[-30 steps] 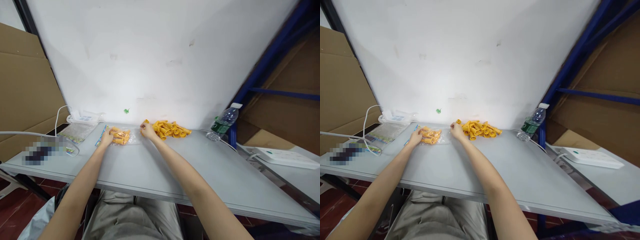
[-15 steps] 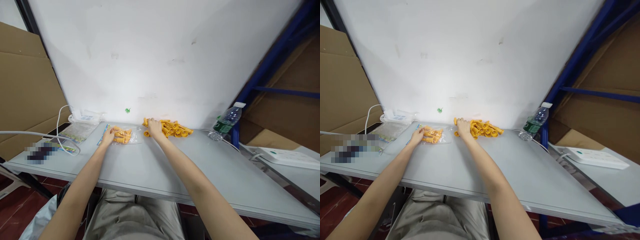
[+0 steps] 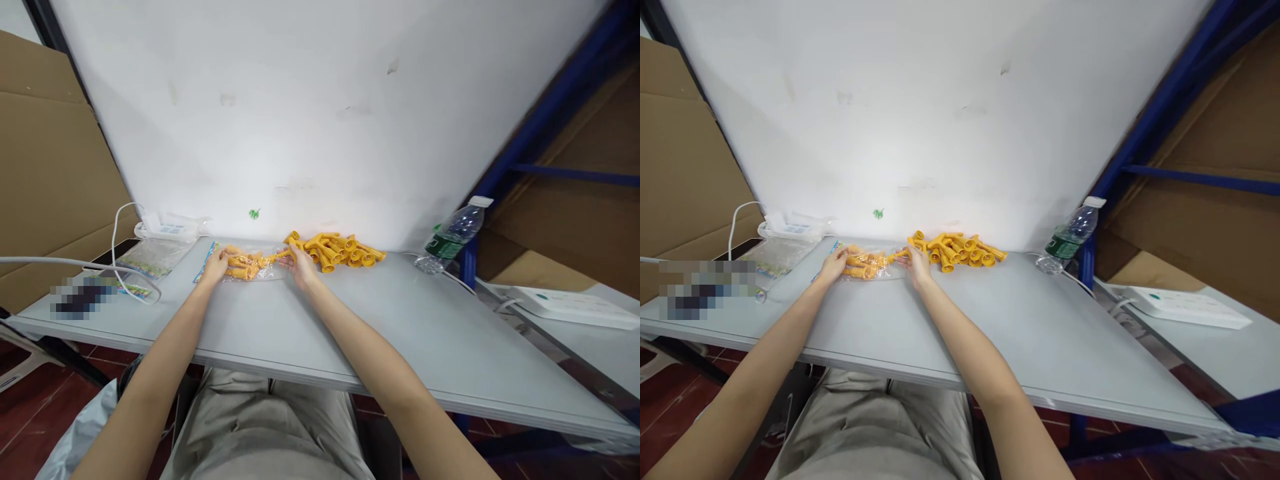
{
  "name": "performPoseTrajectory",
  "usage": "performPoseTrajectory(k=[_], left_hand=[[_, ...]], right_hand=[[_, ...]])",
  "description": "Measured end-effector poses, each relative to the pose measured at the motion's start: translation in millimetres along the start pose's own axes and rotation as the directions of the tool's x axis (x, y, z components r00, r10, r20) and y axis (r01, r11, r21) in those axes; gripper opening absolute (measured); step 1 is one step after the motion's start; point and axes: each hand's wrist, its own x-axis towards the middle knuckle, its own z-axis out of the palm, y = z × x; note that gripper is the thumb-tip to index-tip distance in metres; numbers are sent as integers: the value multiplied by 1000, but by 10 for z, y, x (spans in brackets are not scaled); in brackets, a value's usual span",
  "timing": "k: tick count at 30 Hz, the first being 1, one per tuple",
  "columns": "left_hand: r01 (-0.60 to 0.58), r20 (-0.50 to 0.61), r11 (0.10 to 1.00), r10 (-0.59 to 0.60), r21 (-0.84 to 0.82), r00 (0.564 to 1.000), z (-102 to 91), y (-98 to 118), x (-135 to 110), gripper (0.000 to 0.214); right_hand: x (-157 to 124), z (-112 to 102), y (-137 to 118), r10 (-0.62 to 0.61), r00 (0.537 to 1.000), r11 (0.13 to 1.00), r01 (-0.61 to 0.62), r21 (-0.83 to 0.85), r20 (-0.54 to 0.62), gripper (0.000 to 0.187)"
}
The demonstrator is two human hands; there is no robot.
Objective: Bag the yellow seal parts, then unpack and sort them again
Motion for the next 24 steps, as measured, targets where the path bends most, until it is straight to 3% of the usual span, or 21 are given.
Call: performPoseTrajectory(k=[4, 11, 15, 19, 24], left_hand=[[46, 30, 996, -43, -77, 999, -14, 32, -14, 38], [70, 81, 973, -53, -221, 995, -4, 74, -44, 34], [66, 119, 961, -35, -268, 992, 37, 81, -51, 36], [26, 134, 954, 15, -298, 991, 56, 95, -67, 39], [-11, 119, 970, 41, -244, 992, 57, 79, -81, 48]], right_hand=[[-55, 20, 25, 172, 985, 975, -170, 140, -1, 16], [-55, -18, -12, 379, 914, 915, -394, 87, 146, 17], [-11, -81, -45, 373, 891, 911, -404, 78, 260, 21], [8, -48, 4, 366, 867, 926, -376, -38, 337, 23], [6, 18, 58, 312, 922, 921, -234, -312, 231, 23]])
